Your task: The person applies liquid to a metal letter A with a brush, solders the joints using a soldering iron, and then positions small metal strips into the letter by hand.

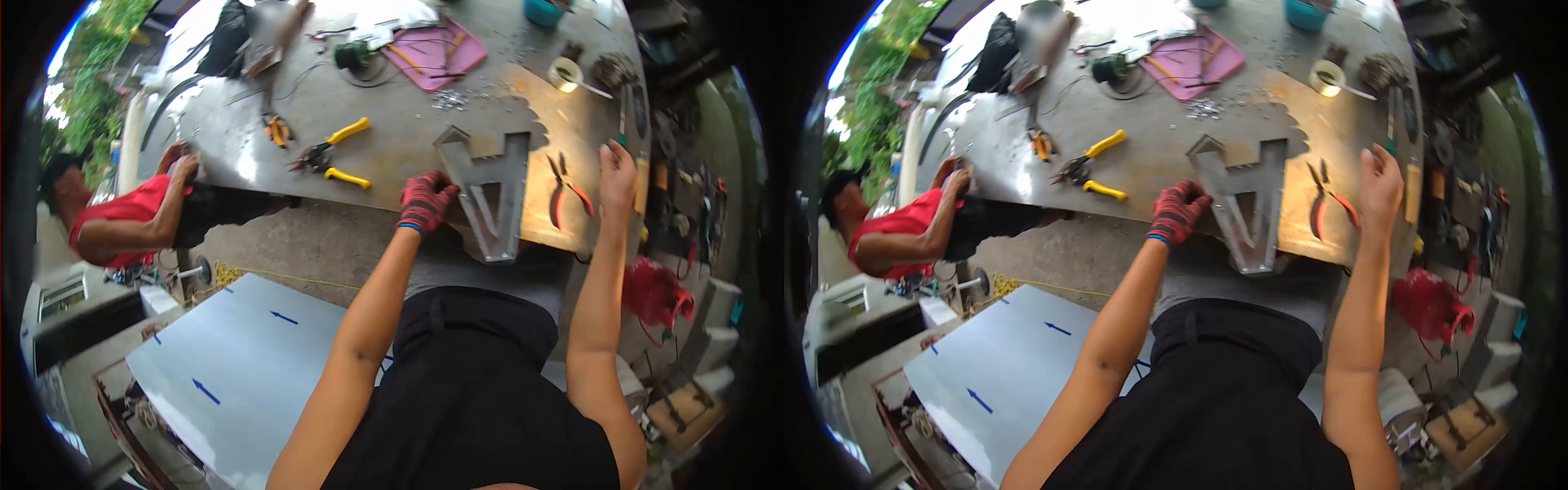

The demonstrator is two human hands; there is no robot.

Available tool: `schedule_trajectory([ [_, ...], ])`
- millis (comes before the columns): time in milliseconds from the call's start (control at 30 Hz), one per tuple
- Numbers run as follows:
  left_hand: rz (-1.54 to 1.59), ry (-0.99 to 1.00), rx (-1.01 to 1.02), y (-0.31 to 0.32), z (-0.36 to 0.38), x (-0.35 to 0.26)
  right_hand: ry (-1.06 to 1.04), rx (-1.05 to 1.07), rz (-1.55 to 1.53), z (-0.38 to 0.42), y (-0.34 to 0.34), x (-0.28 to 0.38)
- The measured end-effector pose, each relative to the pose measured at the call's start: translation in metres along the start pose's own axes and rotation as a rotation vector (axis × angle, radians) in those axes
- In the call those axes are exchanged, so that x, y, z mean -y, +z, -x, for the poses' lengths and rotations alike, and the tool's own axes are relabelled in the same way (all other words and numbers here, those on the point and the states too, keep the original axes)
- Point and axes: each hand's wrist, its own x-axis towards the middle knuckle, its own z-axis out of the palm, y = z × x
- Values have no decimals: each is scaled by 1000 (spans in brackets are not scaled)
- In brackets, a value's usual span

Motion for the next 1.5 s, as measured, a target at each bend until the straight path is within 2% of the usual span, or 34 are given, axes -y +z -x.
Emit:
schedule_trajectory([
  [67, -81, 19, -9, 2, -1, 2, -10, -44, -16, 5, 2, 12],
  [100, -23, -4, -5, 10, -8, 21, -25, -63, -23, 6, 5, 16],
  [167, 52, -15, 50, 10, -9, 20, 33, -74, 17, 7, 7, 28],
  [233, 7, -6, -27, 16, -12, 36, 48, -81, 19, 7, 11, 35],
  [400, 57, -78, 52, 9, -9, 25, 92, -70, -49, -31, 36, 53],
  [467, 71, -20, 23, 14, -13, 37, 136, -58, -63, -54, 57, 48],
  [533, 43, -11, 11, 17, -13, 42, 212, -168, -164, -81, 81, 35],
  [633, 50, -14, 9, 17, -16, 41, 131, -153, -277, -100, 95, 30],
  [767, 23, -49, 20, 16, -14, 39, -2, -295, 24, -102, 84, 50],
  [933, 58, -52, 34, 16, -13, 40, -62, -287, 107, -112, 82, 37],
  [1067, 51, -56, 26, 17, -15, 40, -18, -299, 143, -115, 82, 36],
  [1233, 34, -43, 14, 16, -14, 37, 158, -194, -137, -96, 42, 66],
  [1267, 21, -23, -5, 16, -13, 35, 80, -189, -171, -88, 33, 70],
  [1367, 46, -65, 51, 6, -9, 14, 144, -71, -251, -59, 9, 91],
  [1433, 68, -47, 22, 9, -10, 21, -56, 74, -321, -31, 2, 87],
  [1500, 12, 0, 8, 10, -10, 23, -112, 212, -324, 11, -1, 103],
])
